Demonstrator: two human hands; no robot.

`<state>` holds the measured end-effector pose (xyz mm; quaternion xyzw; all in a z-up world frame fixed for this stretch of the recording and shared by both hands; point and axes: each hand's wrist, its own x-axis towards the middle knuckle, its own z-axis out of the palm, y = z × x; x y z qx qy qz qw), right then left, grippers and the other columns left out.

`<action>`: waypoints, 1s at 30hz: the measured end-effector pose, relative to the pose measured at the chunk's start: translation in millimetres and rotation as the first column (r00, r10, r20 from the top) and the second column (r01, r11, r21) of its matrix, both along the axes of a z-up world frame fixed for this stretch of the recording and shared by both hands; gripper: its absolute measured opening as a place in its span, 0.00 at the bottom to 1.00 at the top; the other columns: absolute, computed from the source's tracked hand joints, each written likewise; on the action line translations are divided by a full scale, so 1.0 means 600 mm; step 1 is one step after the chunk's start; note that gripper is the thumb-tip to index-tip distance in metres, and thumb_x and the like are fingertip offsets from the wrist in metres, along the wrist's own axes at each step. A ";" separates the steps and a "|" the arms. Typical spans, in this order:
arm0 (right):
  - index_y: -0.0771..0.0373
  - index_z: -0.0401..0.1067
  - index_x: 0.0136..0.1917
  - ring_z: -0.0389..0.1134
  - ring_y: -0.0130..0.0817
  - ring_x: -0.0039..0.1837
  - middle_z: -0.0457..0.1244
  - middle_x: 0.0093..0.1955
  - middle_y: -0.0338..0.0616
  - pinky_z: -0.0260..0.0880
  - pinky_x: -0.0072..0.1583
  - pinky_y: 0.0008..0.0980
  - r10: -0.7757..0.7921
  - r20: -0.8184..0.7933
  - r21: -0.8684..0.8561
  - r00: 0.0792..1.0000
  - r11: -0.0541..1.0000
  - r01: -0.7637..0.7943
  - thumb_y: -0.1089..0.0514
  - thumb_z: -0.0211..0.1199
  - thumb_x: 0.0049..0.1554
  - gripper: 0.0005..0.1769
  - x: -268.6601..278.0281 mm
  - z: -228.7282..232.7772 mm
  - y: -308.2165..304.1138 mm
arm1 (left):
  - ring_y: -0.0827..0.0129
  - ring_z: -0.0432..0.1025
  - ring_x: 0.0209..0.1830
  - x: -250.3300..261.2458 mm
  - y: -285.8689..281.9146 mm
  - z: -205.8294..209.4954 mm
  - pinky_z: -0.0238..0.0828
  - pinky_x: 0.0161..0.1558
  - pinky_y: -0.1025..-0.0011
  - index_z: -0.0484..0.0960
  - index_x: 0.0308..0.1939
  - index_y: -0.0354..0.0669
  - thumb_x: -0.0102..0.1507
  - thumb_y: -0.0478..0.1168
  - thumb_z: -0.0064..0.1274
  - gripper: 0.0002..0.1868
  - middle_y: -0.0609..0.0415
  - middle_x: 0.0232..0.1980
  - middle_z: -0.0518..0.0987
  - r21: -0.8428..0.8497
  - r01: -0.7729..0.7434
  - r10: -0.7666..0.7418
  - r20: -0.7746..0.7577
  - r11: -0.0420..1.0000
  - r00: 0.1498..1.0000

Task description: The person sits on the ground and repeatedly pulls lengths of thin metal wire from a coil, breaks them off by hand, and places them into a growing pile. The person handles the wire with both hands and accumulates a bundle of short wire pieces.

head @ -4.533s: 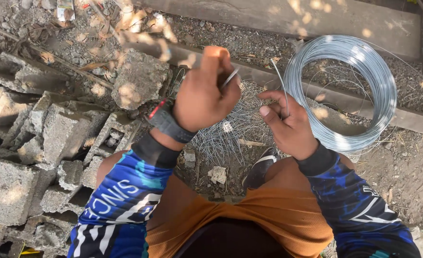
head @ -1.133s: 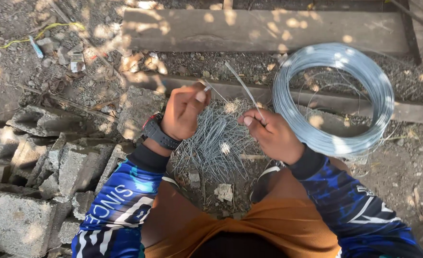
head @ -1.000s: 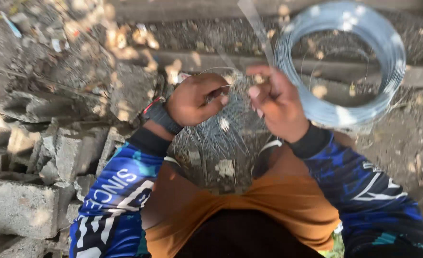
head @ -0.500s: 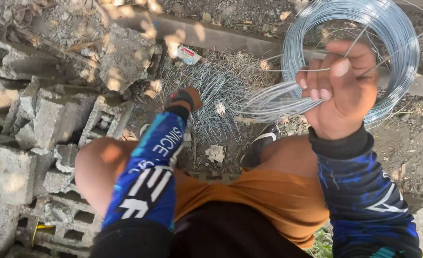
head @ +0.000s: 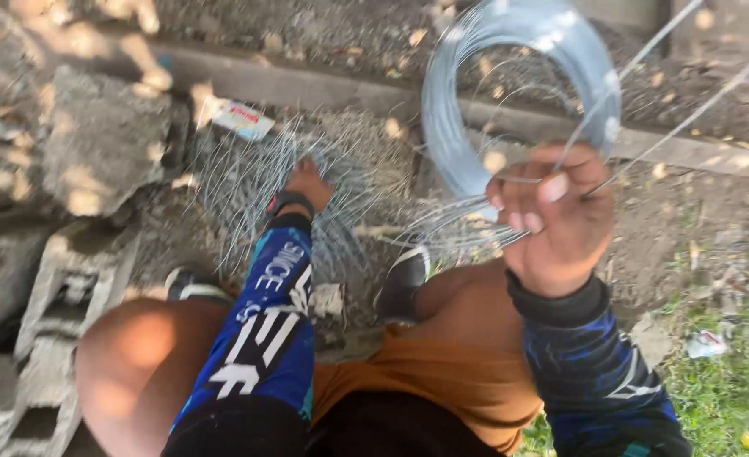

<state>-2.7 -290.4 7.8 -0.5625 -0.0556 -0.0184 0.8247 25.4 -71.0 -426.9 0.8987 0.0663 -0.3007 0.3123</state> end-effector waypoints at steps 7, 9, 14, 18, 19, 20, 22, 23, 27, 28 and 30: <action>0.77 0.68 0.55 0.58 0.25 0.25 0.53 0.21 0.38 0.71 0.44 0.32 -0.017 0.092 -0.079 0.996 0.997 0.024 0.59 0.64 0.60 0.18 0.031 -0.059 0.007 | 0.43 0.61 0.69 -0.061 -0.018 -0.068 0.64 0.58 0.42 0.69 0.73 0.56 0.62 0.54 0.54 0.35 0.42 0.66 0.70 0.359 0.225 -0.255 0.039 0.906 0.966; 0.77 0.69 0.55 0.57 0.24 0.25 0.54 0.21 0.38 0.70 0.42 0.31 -0.021 0.109 -0.090 0.994 0.995 0.031 0.59 0.64 0.59 0.17 0.034 -0.060 0.013 | 0.47 0.64 0.68 -0.061 -0.006 -0.081 0.66 0.58 0.46 0.71 0.69 0.59 0.61 0.55 0.55 0.32 0.46 0.65 0.70 0.329 0.265 -0.296 0.047 0.906 0.954; 0.78 0.72 0.54 0.57 0.22 0.25 0.57 0.23 0.41 0.69 0.39 0.29 0.000 0.104 -0.176 0.995 0.984 0.018 0.60 0.65 0.58 0.17 0.020 -0.052 0.027 | 0.51 0.76 0.60 -0.063 0.008 0.020 0.65 0.63 0.48 0.74 0.59 0.49 0.68 0.59 0.43 0.24 0.47 0.53 0.82 0.168 0.261 -0.261 -0.026 0.950 0.965; 0.76 0.74 0.55 0.59 0.22 0.27 0.58 0.24 0.43 0.66 0.37 0.23 0.007 0.060 -0.275 0.998 0.961 0.010 0.62 0.65 0.59 0.15 0.015 -0.040 0.035 | 0.42 0.77 0.51 -0.044 0.032 0.071 0.69 0.54 0.43 0.75 0.58 0.47 0.67 0.51 0.54 0.20 0.45 0.41 0.82 -0.248 -0.290 0.320 0.091 0.925 0.943; 0.74 0.75 0.54 0.58 0.21 0.27 0.58 0.24 0.42 0.64 0.37 0.21 -0.022 0.042 -0.321 0.999 0.946 0.034 0.62 0.66 0.58 0.14 0.016 -0.035 0.040 | 0.39 0.76 0.48 -0.028 0.049 0.063 0.69 0.50 0.41 0.76 0.56 0.46 0.65 0.51 0.58 0.21 0.42 0.39 0.80 -0.347 -0.453 0.510 0.091 0.821 0.855; 0.74 0.75 0.54 0.58 0.21 0.27 0.58 0.24 0.42 0.64 0.37 0.21 -0.018 0.056 -0.305 0.998 0.952 0.034 0.62 0.66 0.58 0.14 0.021 -0.034 0.039 | 0.39 0.76 0.48 -0.022 0.057 0.069 0.69 0.50 0.41 0.76 0.56 0.46 0.65 0.51 0.58 0.21 0.42 0.39 0.80 -0.339 -0.452 0.512 0.112 0.825 0.851; 0.72 0.76 0.55 0.60 0.20 0.28 0.58 0.24 0.40 0.64 0.38 0.19 -0.028 0.047 -0.298 0.999 0.954 0.040 0.63 0.66 0.60 0.11 0.025 -0.036 0.043 | 0.54 0.77 0.48 -0.021 0.089 0.082 0.69 0.53 0.53 0.70 0.50 0.58 0.57 0.52 0.61 0.22 0.55 0.37 0.81 -0.369 -0.537 0.602 0.081 0.758 0.794; 0.72 0.76 0.55 0.60 0.20 0.28 0.58 0.24 0.40 0.64 0.38 0.19 -0.023 0.059 -0.274 0.998 0.961 0.039 0.63 0.66 0.60 0.11 0.024 -0.029 0.048 | 0.54 0.77 0.48 -0.030 0.097 0.129 0.69 0.53 0.53 0.70 0.50 0.58 0.57 0.52 0.61 0.22 0.55 0.37 0.81 -0.358 -0.537 0.604 0.105 0.764 0.790; 0.68 0.77 0.54 0.58 0.21 0.28 0.57 0.23 0.40 0.63 0.38 0.21 -0.007 0.071 -0.331 0.997 0.943 0.030 0.62 0.65 0.61 0.09 0.014 0.001 0.074 | 0.37 0.72 0.61 -0.071 0.115 0.245 0.70 0.59 0.36 0.70 0.73 0.48 0.65 0.52 0.47 0.32 0.37 0.59 0.79 -0.248 -0.315 0.344 0.085 0.916 0.935; 0.67 0.78 0.53 0.57 0.20 0.28 0.58 0.22 0.40 0.62 0.38 0.23 0.016 0.081 -0.360 0.997 0.933 0.014 0.62 0.65 0.61 0.09 0.012 0.010 0.080 | 0.37 0.73 0.60 -0.078 0.116 0.256 0.73 0.56 0.36 0.70 0.73 0.47 0.69 0.58 0.43 0.32 0.39 0.61 0.79 -0.209 -0.232 0.259 0.110 0.950 0.960; 0.67 0.78 0.53 0.58 0.21 0.28 0.59 0.23 0.40 0.62 0.37 0.23 0.017 0.079 -0.347 0.997 0.938 0.011 0.61 0.66 0.60 0.09 0.007 0.005 0.091 | 0.34 0.70 0.62 -0.075 0.101 0.347 0.72 0.58 0.35 0.67 0.74 0.43 0.71 0.57 0.40 0.32 0.35 0.66 0.72 -0.225 -0.208 0.243 0.139 0.952 0.960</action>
